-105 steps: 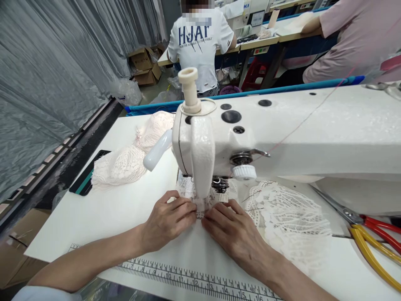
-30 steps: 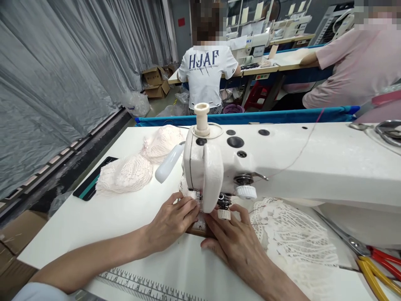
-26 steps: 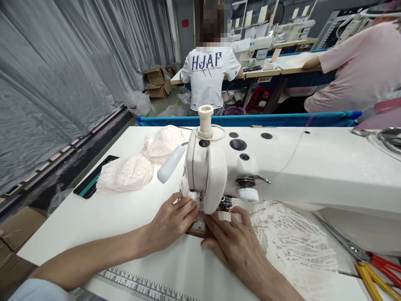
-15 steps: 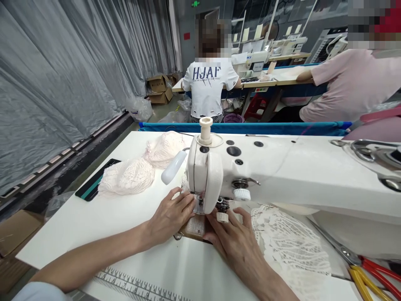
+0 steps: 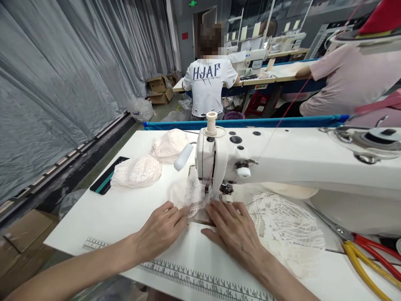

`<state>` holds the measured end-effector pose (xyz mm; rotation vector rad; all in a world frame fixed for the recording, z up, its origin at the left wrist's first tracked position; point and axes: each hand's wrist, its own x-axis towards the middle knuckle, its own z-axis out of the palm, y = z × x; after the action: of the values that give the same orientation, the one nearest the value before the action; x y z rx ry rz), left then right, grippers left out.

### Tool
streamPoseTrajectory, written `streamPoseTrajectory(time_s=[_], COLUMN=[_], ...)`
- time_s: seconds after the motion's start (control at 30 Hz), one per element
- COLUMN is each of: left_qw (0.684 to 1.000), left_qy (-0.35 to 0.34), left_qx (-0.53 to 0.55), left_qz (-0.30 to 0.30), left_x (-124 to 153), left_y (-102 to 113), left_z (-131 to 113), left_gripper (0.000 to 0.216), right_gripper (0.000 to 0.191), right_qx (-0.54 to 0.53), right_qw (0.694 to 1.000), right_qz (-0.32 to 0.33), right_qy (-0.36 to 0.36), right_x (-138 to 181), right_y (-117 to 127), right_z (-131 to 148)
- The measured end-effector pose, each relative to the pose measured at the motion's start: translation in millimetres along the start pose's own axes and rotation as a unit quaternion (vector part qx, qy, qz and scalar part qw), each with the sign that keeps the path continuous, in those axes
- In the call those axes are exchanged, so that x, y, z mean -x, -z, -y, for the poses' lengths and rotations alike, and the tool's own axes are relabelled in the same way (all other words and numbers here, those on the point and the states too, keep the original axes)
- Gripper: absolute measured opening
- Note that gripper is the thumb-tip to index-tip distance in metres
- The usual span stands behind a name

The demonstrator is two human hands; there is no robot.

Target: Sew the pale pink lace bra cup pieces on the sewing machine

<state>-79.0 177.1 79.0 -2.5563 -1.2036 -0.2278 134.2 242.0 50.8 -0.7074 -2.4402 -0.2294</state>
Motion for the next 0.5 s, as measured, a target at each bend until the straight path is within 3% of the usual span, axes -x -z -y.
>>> streamPoseTrajectory(time_s=[0.07,0.23,0.33,0.4,0.47,0.5], left_qw=[0.999,0.986,0.981,0.983,0.977,0.97], left_qy=[0.01,0.023,0.057,0.06,0.023,0.004], left_qx=[0.017,0.114,0.15,0.164,0.209,0.235], left_qz=[0.051,0.122,0.108,0.059,0.042,0.061], left_x=[22.5,52.1,32.2,6.1,-20.4,-30.8], left_y=[19.6,51.7,46.6,33.4,17.2,9.4], left_z=[-11.1,-17.2,-9.6,-2.1,6.4,10.7], left_gripper=[0.024,0.033,0.035,0.049,0.056,0.055], right_gripper=[0.015,0.023,0.027,0.028,0.029,0.029], right_qx=[-0.022,-0.093,-0.113,-0.12,-0.124,-0.127], right_qw=[0.999,0.988,0.981,0.981,0.982,0.982], right_qz=[-0.021,-0.019,-0.008,-0.008,-0.009,-0.007], right_qy=[0.034,0.124,0.155,0.152,0.146,0.143], right_x=[1.2,6.3,7.1,7.4,8.5,9.3], right_y=[1.2,5.6,8.1,8.5,8.1,7.6], right_z=[4.0,7.9,7.7,6.9,5.7,5.0])
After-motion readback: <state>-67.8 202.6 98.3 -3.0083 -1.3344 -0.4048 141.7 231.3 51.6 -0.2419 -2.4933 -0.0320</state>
